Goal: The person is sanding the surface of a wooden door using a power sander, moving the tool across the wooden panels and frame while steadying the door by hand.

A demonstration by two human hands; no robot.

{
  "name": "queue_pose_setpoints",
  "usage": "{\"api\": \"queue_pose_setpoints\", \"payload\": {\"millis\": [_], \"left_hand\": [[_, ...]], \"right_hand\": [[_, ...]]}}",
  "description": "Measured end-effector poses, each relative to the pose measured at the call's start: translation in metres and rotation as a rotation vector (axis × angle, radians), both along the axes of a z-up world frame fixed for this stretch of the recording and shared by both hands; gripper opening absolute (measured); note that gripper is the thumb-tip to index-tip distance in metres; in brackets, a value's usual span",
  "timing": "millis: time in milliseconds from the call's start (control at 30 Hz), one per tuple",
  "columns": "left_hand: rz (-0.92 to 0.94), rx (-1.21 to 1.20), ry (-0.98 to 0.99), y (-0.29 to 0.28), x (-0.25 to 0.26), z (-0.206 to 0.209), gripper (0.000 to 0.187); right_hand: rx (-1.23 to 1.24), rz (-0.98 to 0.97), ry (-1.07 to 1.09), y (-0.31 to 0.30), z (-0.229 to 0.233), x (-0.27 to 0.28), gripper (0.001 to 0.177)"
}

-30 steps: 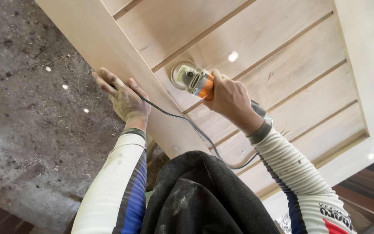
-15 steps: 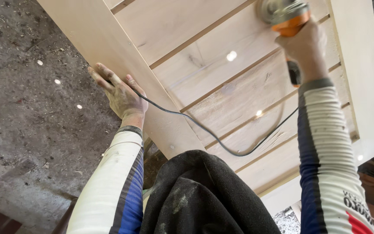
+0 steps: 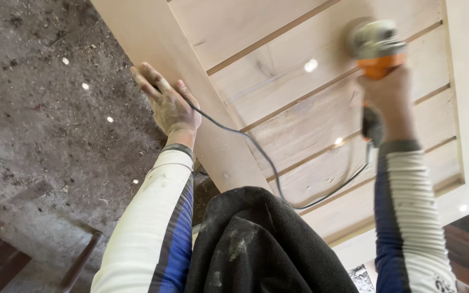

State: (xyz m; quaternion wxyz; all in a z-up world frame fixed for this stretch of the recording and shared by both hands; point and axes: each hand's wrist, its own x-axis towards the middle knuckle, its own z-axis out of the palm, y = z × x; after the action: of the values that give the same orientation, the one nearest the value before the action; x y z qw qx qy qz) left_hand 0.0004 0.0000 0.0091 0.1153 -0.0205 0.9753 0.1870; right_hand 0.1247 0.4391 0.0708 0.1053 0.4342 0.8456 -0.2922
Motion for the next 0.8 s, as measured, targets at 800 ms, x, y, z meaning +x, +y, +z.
{"api": "queue_pose_setpoints", "payload": {"millis": [800], "left_hand": [[-0.048, -0.078, -0.033, 0.008, -0.002, 0.015, 0.072]], "right_hand": [[0.192, 0.347, -0.063, 0.012, -0.007, 0.0, 0.064]]}}
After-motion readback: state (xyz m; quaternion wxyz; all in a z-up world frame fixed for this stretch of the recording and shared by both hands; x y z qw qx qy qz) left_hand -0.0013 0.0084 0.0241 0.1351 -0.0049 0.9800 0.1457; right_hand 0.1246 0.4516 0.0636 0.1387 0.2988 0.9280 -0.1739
